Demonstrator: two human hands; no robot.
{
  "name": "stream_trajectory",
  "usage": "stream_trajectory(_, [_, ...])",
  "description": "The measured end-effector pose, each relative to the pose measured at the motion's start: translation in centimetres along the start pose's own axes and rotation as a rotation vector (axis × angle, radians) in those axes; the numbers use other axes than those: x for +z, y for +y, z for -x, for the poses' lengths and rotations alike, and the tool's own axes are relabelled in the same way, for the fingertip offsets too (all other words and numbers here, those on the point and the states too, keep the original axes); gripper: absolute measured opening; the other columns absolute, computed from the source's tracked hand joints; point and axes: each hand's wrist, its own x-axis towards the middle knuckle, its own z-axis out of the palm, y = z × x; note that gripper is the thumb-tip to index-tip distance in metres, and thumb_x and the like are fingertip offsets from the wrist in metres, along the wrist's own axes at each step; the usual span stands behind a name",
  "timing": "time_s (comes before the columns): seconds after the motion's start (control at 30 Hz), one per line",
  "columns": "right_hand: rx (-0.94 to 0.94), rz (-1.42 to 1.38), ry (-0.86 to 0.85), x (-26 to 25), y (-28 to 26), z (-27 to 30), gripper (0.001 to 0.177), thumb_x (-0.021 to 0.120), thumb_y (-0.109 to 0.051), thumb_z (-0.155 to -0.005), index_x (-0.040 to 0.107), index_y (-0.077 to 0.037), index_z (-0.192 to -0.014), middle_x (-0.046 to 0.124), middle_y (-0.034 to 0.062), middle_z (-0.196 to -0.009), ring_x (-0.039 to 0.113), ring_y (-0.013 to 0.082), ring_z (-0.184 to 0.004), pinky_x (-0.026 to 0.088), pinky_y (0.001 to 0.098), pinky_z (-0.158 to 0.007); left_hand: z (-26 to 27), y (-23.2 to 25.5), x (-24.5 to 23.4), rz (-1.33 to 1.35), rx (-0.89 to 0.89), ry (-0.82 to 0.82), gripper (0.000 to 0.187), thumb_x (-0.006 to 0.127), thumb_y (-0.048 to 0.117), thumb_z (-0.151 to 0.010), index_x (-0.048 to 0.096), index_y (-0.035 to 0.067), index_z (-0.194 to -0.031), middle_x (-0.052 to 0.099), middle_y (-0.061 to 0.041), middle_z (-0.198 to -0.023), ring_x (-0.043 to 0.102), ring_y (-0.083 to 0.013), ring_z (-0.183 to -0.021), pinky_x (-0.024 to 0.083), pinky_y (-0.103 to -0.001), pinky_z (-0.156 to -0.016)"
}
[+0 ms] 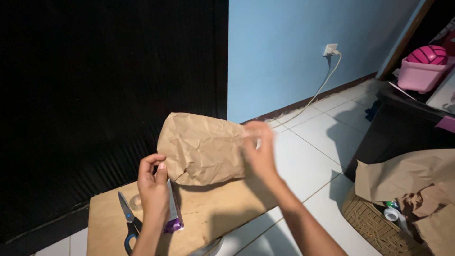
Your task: The person unfolds a brown paper bag, smooths it flat on a small table, and uses scissors to cut the bag open and trim the edges. They handle the paper and scissors throughout the clip.
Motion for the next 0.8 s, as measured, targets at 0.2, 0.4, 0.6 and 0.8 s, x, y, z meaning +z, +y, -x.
stream_trajectory(0.2, [-0.157,-0.005,-0.32,1.5,-9.4,2.3,0.049,0.081,-0.027,-0.084,0.061,-0.002,-0.121,0.055,0.0135,-0.123,0.048,0.0312,-0.124,0.04,0.0386,-0.105,1.5,1.5,2.1,-0.122,-0.07,-0.034,0.018,0.053,0.004,-0.101,0.064,0.005,-0.115,0.063,0.001,-0.097,0.045,-0.0044,-0.071,0.038,-0.021,-0.061])
stream_trajectory(0.4, [0.077,-0.199,-0.239,2.8,-8.9,2.3,0.017,0.07,-0.011,-0.097,0.069,0.0,-0.11,0.064,0.0026,-0.098,0.058,0.0116,-0.083,0.05,0.0232,-0.075,1.5,2.7,2.6,-0.02,-0.132,-0.068,0.017,0.054,0.005,-0.103,0.067,0.005,-0.113,0.06,0.001,-0.093,0.042,-0.0042,-0.072,0.035,-0.021,-0.062])
stream_trajectory(0.6, [0.356,-0.689,-0.258,4.0,-6.4,2.5,0.011,0.066,-0.006,-0.099,0.067,0.0,-0.108,0.056,-0.0076,-0.083,0.048,-0.0005,-0.072,0.039,0.017,-0.062,1.0,3.4,3.0,-0.06,-0.115,-0.073,0.017,0.057,0.006,-0.102,0.068,0.002,-0.115,0.063,0.001,-0.096,0.05,-0.0042,-0.078,0.041,-0.02,-0.069])
stream_trajectory(0.8, [0.373,-0.799,-0.244,3.1,-6.5,1.8,0.015,0.065,-0.006,-0.1,0.064,-0.002,-0.115,0.055,-0.0052,-0.085,0.046,-0.0006,-0.069,0.036,0.0164,-0.057,1.3,5.6,3.7,-0.171,-0.008,-0.189,0.045,0.072,0.009,-0.085,0.058,0.005,-0.127,0.066,-0.003,-0.109,0.062,-0.0101,-0.097,0.052,-0.026,-0.081])
